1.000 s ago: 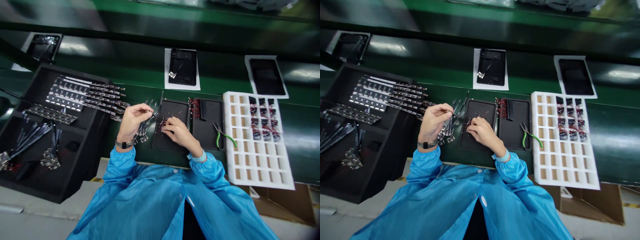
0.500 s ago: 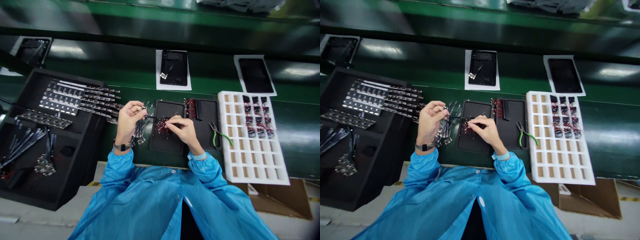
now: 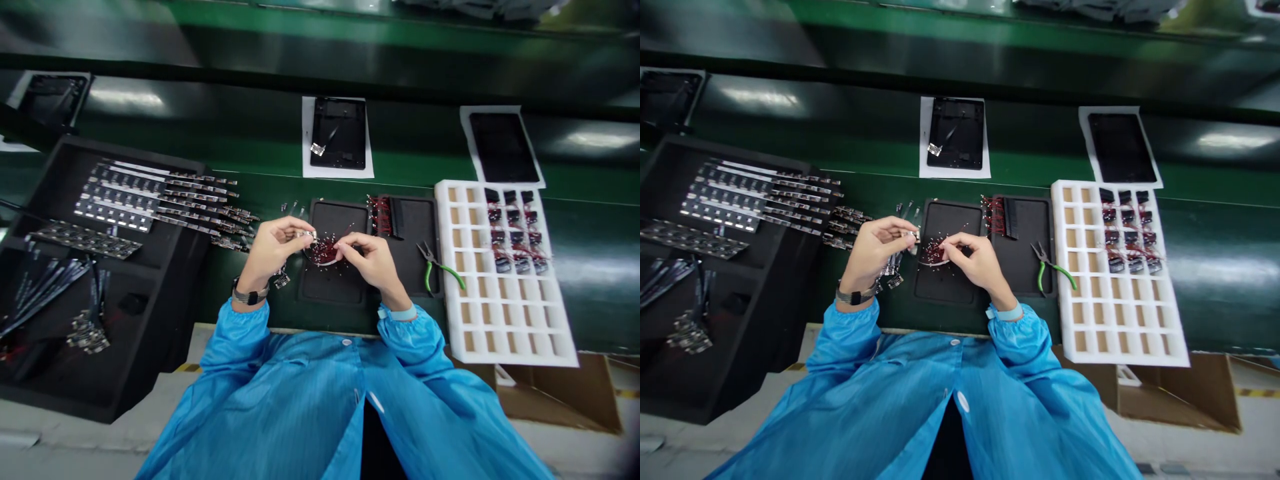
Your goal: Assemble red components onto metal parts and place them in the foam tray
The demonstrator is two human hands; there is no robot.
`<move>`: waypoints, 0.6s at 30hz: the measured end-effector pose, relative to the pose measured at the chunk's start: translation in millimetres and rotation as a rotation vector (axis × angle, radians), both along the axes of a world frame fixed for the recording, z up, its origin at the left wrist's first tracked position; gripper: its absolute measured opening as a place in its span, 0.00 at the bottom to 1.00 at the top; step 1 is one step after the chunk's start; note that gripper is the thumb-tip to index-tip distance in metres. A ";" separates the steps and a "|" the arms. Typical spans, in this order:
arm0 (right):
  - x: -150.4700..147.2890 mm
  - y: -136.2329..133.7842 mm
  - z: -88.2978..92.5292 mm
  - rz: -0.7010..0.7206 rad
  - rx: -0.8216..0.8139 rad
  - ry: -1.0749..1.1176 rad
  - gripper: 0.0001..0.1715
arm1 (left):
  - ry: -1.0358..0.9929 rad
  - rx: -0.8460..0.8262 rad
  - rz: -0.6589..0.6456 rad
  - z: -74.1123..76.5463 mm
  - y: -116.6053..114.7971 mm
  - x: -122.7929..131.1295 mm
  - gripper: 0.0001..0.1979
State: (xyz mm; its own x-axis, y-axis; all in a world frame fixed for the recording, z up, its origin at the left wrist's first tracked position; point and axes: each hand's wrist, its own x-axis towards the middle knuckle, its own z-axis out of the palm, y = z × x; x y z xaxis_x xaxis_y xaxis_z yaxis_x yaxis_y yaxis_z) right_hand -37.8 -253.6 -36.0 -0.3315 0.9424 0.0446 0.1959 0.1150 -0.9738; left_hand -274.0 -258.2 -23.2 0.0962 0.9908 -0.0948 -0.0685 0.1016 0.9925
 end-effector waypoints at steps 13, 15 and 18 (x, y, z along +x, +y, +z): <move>0.1 0.0 1.6 0.170 -0.101 -0.067 0.14 | 0.155 0.007 -0.214 -11.6 -0.8 15.2 0.10; 1.0 0.5 0.5 0.181 -0.118 -0.060 0.14 | 0.162 0.010 -0.220 -12.1 -0.7 15.2 0.09; 2.2 1.0 -1.5 0.206 -0.132 -0.055 0.14 | 0.190 0.021 -0.227 -11.7 -0.4 16.0 0.07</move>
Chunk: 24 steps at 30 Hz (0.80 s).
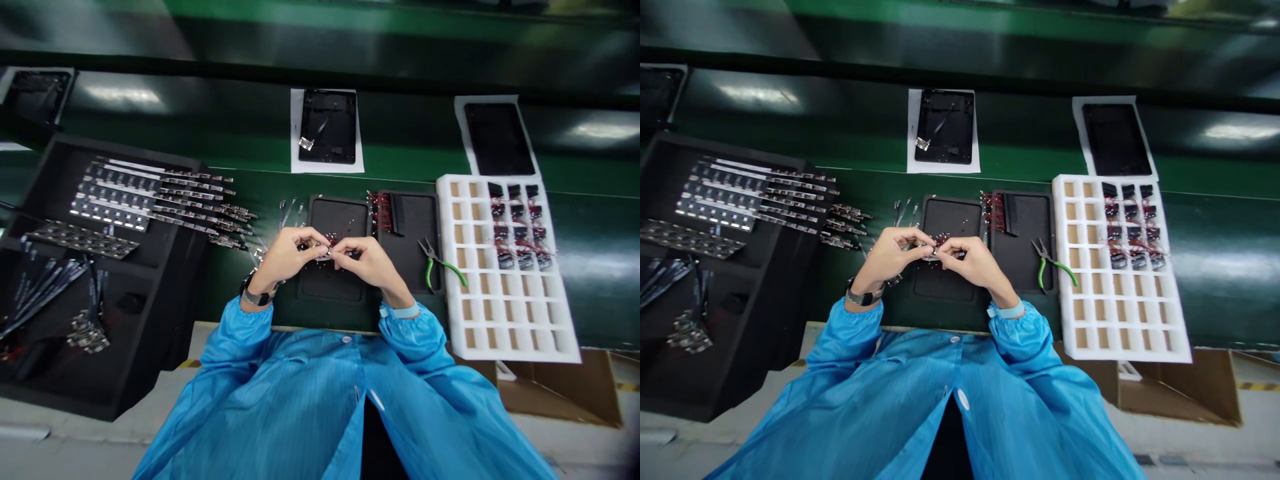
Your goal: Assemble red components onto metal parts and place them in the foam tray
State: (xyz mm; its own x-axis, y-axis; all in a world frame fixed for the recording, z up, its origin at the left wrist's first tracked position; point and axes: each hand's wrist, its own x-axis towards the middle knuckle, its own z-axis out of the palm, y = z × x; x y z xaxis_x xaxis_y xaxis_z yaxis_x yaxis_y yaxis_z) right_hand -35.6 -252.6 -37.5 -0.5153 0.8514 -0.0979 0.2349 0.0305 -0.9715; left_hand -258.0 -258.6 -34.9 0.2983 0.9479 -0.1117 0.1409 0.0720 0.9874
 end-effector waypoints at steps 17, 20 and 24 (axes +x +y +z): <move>3.3 1.5 -0.2 0.029 -0.027 0.029 0.18 | -0.079 -0.051 0.018 -1.7 1.1 2.2 0.10; 3.9 1.2 -0.1 0.031 -0.028 0.032 0.17 | -0.107 -0.070 0.013 -1.7 1.0 3.0 0.10; 2.6 -0.5 -1.7 0.011 0.009 -0.009 0.16 | -0.039 -0.042 0.033 -1.9 0.3 3.4 0.09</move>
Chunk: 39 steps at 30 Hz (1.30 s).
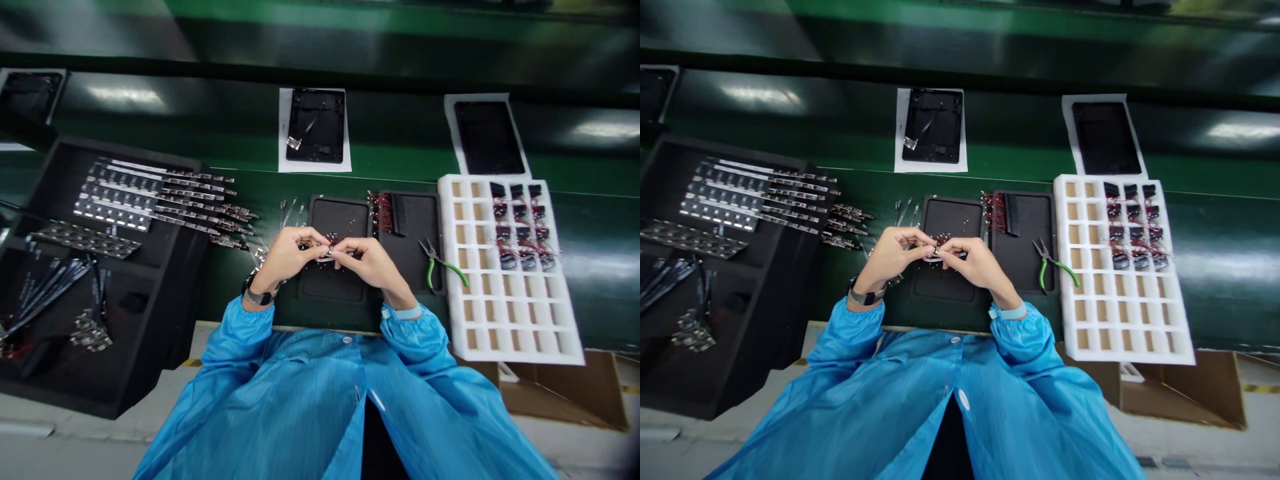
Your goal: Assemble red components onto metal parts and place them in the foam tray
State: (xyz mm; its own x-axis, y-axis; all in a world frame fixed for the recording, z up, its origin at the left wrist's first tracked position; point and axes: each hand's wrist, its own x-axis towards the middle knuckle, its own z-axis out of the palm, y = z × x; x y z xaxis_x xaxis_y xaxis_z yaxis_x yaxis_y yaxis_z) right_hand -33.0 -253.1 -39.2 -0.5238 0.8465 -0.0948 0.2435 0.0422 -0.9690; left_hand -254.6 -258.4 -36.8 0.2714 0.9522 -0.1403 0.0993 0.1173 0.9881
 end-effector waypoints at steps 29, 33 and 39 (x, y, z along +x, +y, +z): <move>2.0 1.4 -1.5 0.011 -0.126 0.009 0.16 | 0.005 -0.026 -0.075 -1.7 1.7 -1.7 0.07; 6.0 3.5 -1.1 0.045 -0.235 0.083 0.18 | -0.065 -0.066 -0.125 -3.5 1.5 -3.3 0.09; 9.1 3.6 -2.8 0.082 -0.287 0.137 0.19 | -0.103 -0.124 -0.141 -7.2 0.4 -1.9 0.13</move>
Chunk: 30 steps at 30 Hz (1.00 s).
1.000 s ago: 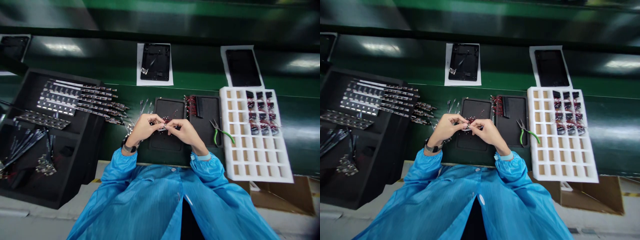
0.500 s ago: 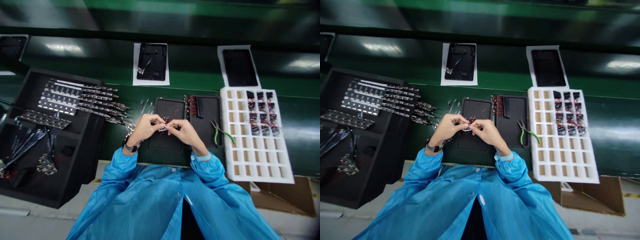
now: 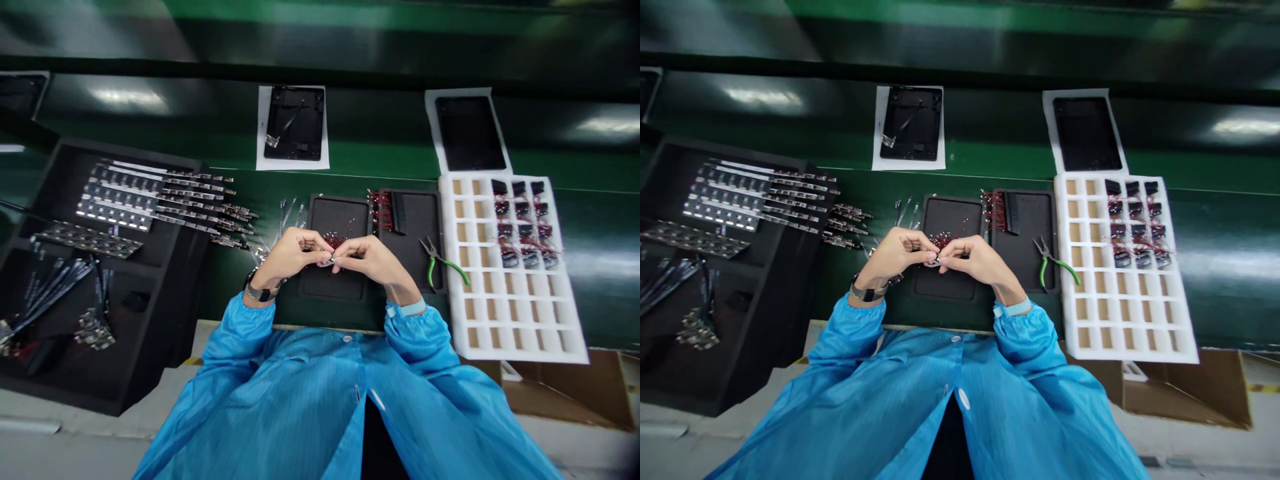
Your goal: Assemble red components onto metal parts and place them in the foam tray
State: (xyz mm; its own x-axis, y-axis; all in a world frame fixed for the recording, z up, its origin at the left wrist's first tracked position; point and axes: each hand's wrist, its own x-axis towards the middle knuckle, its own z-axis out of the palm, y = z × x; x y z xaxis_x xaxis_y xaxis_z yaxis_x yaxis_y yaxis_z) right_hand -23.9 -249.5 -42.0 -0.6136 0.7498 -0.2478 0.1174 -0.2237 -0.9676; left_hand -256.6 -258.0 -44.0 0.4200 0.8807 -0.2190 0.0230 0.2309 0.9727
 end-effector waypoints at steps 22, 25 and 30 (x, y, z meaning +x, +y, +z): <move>7.2 -1.6 12.6 -0.013 0.113 -0.034 0.18 | 0.107 0.013 0.014 19.5 -4.2 6.8 0.10; 34.0 1.1 22.7 -0.216 0.349 -0.146 0.16 | 0.179 0.120 0.055 46.7 -8.7 6.5 0.08; 88.8 14.7 8.9 -0.519 0.726 -0.546 0.07 | 0.282 0.337 0.173 103.8 0.1 15.0 0.07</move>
State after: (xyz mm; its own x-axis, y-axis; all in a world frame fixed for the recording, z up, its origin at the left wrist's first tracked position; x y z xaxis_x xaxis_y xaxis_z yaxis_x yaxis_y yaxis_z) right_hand 64.9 -234.8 -33.1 -0.1135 0.9688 0.2205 0.6349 0.2415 -0.7339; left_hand -241.6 -257.9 59.7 0.2262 0.9741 0.0066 0.2864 -0.0730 0.9553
